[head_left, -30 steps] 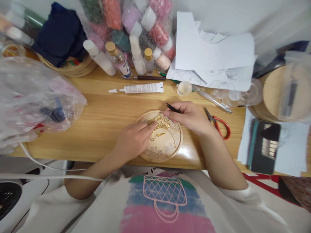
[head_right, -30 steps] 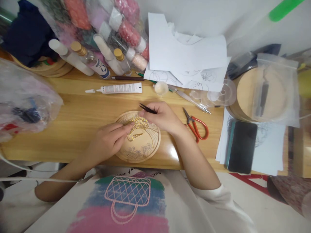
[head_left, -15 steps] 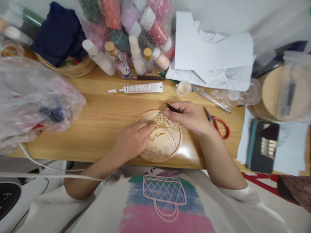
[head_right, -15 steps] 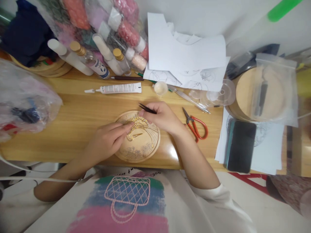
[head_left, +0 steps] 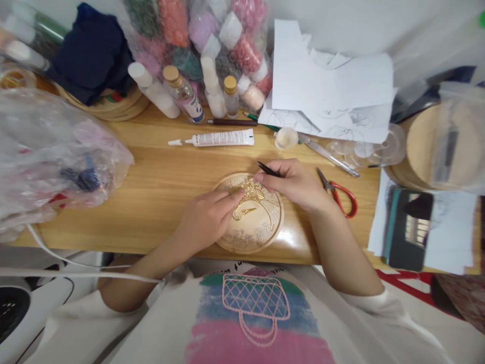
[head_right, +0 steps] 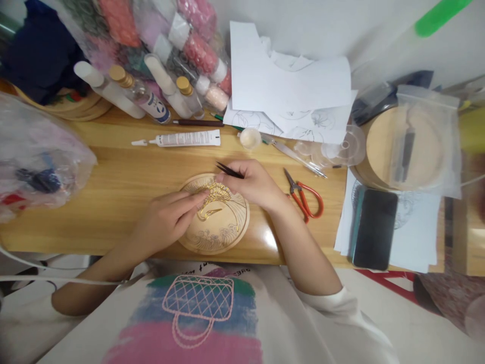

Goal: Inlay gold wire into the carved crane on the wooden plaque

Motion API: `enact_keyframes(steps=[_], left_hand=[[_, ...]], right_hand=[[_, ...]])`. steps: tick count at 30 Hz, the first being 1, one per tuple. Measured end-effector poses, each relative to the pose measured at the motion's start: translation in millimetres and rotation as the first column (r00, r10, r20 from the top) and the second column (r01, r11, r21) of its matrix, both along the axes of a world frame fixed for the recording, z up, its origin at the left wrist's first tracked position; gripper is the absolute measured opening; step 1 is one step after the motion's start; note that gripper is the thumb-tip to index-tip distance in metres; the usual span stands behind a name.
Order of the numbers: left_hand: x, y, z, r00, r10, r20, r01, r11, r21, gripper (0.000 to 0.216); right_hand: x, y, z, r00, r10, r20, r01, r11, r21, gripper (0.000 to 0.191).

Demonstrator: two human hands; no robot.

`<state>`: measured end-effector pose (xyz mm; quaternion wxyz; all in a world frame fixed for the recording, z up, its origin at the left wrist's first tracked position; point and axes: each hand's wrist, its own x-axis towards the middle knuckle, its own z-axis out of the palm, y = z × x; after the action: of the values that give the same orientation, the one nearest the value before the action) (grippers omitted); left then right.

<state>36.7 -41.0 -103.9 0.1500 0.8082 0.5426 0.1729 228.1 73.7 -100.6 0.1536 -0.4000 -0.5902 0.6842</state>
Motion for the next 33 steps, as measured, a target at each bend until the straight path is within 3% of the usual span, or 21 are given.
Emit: enact_keyframes(steps=[18,33], left_hand=[[-2.9,2.1,3.2,0.999,0.005,0.045,0.001,0.991,-0.131,0.035],[-2.0,3.0,3.0,1.0,0.005,0.008,-0.004,0.995,-0.102,0.032]], right_hand=[[-0.2,0.3,-0.1,1.0,0.001,0.002,-0.001,1.0,0.001,0.032],[0.1,0.0,-0.6,1.0,0.0,0.001,0.0,1.0,0.003,0.032]])
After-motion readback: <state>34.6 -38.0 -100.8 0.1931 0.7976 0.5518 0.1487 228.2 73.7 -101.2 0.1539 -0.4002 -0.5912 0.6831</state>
